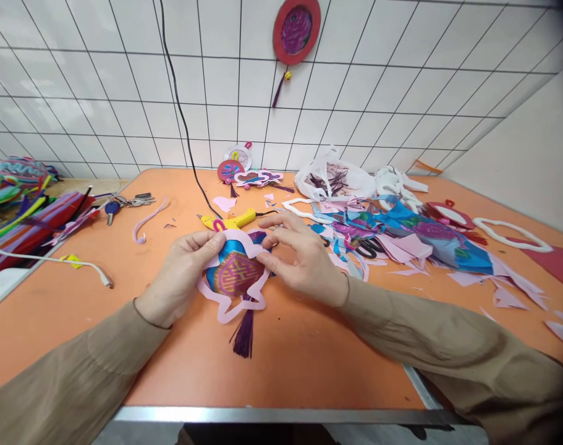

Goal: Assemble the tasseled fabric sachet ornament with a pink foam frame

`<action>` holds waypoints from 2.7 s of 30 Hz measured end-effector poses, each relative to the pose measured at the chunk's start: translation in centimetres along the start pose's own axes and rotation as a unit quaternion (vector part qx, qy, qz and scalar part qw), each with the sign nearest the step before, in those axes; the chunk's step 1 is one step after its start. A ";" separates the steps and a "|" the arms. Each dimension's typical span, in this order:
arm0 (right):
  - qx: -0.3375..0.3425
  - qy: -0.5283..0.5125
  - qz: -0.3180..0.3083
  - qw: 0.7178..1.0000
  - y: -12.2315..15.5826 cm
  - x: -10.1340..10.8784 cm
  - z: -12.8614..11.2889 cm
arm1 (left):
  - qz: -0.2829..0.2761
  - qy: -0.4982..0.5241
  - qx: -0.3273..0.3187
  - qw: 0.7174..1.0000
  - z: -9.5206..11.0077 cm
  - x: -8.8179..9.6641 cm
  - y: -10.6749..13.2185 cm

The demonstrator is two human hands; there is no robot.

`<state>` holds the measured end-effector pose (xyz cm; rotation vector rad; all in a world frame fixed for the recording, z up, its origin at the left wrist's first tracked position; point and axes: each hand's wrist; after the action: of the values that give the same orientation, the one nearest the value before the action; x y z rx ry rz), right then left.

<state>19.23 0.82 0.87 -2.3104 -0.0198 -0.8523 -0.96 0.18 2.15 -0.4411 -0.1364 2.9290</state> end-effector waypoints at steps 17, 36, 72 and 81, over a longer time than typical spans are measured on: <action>-0.206 -0.199 -0.052 0.957 -1.0 0.7 -0.3 | -0.069 -0.029 -0.028 0.997 -0.4 0.4 -0.2; -0.285 -0.313 -0.089 0.902 -0.9 0.0 0.2 | -0.072 0.026 0.006 0.997 -0.5 -0.3 0.3; -0.310 -0.301 -0.128 0.893 -0.9 -0.1 0.4 | -0.029 -0.071 -0.074 0.994 -0.2 0.2 -0.2; -0.278 -0.266 -0.158 0.909 -0.8 -0.3 -0.6 | -0.066 -0.131 -0.037 0.989 -0.3 -0.8 0.1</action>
<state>18.47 1.18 1.45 -3.0798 -0.4544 -0.3646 -0.15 0.00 2.03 -0.0515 -0.2963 2.8434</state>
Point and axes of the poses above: each hand's wrist, its own y-axis away from the middle knuckle, its own x-axis out of the back of the hand, z = x × y, and after that the axes turned 14 degrees about -x, right-handed
